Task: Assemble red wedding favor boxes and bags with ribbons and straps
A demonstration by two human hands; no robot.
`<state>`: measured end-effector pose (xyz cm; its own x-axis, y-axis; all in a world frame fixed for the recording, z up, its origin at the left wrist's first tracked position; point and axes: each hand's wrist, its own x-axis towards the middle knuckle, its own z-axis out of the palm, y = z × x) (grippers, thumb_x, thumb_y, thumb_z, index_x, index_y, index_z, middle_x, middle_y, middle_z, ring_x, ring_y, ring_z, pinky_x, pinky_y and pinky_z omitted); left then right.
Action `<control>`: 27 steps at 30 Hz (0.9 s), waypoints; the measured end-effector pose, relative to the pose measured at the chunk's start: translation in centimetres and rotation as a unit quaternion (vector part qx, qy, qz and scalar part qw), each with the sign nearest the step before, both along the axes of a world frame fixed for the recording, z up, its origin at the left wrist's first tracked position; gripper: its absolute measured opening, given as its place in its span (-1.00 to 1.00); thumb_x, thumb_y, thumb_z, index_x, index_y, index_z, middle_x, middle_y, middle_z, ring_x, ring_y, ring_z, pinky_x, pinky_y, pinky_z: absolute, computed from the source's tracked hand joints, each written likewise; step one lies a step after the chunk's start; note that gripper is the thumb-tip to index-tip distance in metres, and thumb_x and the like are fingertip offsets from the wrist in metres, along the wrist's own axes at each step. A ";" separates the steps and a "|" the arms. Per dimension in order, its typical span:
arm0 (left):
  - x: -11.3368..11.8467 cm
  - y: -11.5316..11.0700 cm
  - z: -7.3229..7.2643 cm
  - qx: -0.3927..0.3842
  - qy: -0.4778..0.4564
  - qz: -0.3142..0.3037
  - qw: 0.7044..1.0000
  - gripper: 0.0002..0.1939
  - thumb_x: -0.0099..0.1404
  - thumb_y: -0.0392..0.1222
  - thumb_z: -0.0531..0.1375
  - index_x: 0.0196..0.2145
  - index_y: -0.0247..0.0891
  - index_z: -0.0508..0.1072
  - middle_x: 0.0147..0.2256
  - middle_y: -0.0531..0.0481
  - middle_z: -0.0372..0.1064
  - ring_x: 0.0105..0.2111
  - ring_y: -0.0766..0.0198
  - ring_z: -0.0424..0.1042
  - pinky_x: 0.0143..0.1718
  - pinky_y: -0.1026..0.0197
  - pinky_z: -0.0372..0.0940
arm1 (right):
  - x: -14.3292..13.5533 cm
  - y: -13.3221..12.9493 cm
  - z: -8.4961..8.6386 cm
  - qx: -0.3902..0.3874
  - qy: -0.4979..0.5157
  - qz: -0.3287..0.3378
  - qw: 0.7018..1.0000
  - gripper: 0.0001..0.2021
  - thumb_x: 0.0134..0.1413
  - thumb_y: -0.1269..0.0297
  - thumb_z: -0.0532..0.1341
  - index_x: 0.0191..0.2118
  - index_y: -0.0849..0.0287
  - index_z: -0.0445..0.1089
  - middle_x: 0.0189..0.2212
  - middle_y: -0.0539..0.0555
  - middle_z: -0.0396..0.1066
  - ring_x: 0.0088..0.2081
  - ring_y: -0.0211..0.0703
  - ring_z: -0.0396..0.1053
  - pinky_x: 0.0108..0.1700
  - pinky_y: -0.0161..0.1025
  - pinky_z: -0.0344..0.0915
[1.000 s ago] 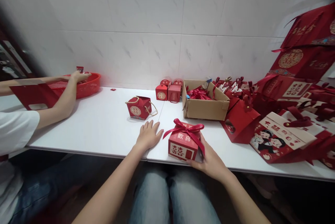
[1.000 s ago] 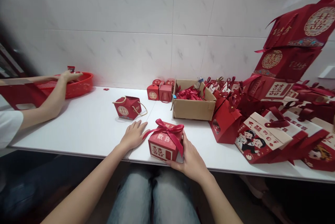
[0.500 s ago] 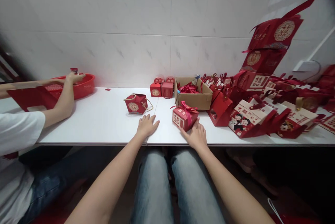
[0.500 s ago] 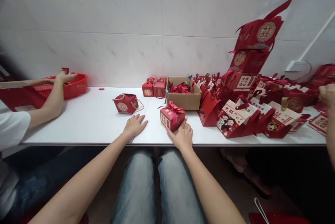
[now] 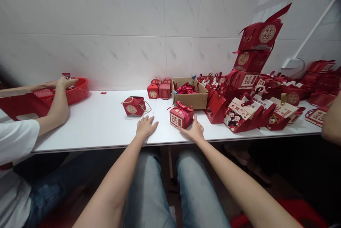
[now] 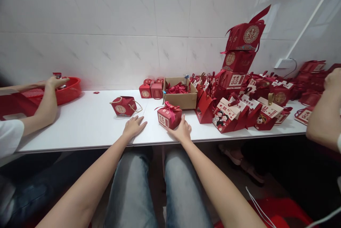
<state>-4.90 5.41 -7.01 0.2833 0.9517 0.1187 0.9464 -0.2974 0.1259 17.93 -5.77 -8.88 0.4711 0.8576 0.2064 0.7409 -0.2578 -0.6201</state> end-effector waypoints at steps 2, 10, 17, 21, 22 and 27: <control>0.0 -0.1 0.1 0.001 -0.004 -0.002 1.000 -0.38 0.28 0.20 -0.12 0.17 -0.16 0.21 0.24 -0.18 0.03 0.23 -0.04 0.00 0.18 -0.05 -0.07 | 0.0 0.0 0.1 0.009 0.002 -0.003 1.000 0.14 -0.26 -0.23 0.26 0.29 0.42 -0.24 0.16 0.39 0.13 0.20 0.15 0.08 0.19 0.02 -0.05; 0.0 -0.3 0.3 0.005 -0.008 -0.003 1.000 -0.38 0.27 0.20 -0.09 0.15 -0.18 0.24 0.22 -0.20 0.07 0.21 -0.06 0.03 0.16 -0.03 -0.04 | -0.7 -0.4 0.5 0.045 -0.005 -0.039 0.998 -0.10 -0.26 -0.14 0.29 0.12 0.42 0.08 0.02 0.40 0.26 0.09 0.20 0.19 0.13 0.00 0.03; -0.1 0.0 0.1 0.009 -0.015 -0.002 1.000 -0.40 0.25 0.21 -0.06 0.12 -0.16 0.29 0.20 -0.14 0.13 0.19 0.01 0.09 0.15 0.04 -0.01 | -0.6 -0.3 -0.1 0.054 -0.034 -0.046 0.997 -0.12 -0.26 -0.11 0.30 0.09 0.44 0.08 -0.04 0.39 0.29 0.02 0.26 0.23 0.06 0.01 0.10; 0.0 0.1 0.0 0.018 -0.017 0.001 1.000 -0.40 0.25 0.22 -0.05 0.11 -0.17 0.30 0.19 -0.14 0.15 0.18 0.02 0.10 0.16 0.05 -0.01 | -0.9 -0.4 -0.1 0.060 -0.050 -0.052 0.996 -0.11 -0.24 -0.12 0.30 0.08 0.49 0.07 -0.06 0.42 0.28 0.01 0.28 0.22 0.05 0.02 0.08; 0.0 0.2 0.0 0.020 -0.017 0.003 1.000 -0.40 0.25 0.21 -0.06 0.11 -0.17 0.30 0.19 -0.14 0.15 0.19 0.02 0.10 0.16 0.04 -0.01 | -1.0 -0.4 0.0 0.061 -0.053 -0.053 0.995 -0.12 -0.24 -0.11 0.29 0.08 0.49 0.07 -0.06 0.42 0.28 0.00 0.29 0.22 0.04 0.02 0.08; 0.1 0.3 -0.1 0.020 -0.017 0.012 1.000 -0.40 0.25 0.21 -0.06 0.11 -0.16 0.30 0.20 -0.17 0.13 0.20 0.01 0.08 0.17 -0.02 -0.01 | -1.2 -0.4 -0.1 0.060 -0.069 -0.055 0.994 -0.10 -0.22 -0.13 0.28 0.10 0.52 0.05 -0.06 0.44 0.27 -0.01 0.28 0.21 0.05 0.02 0.06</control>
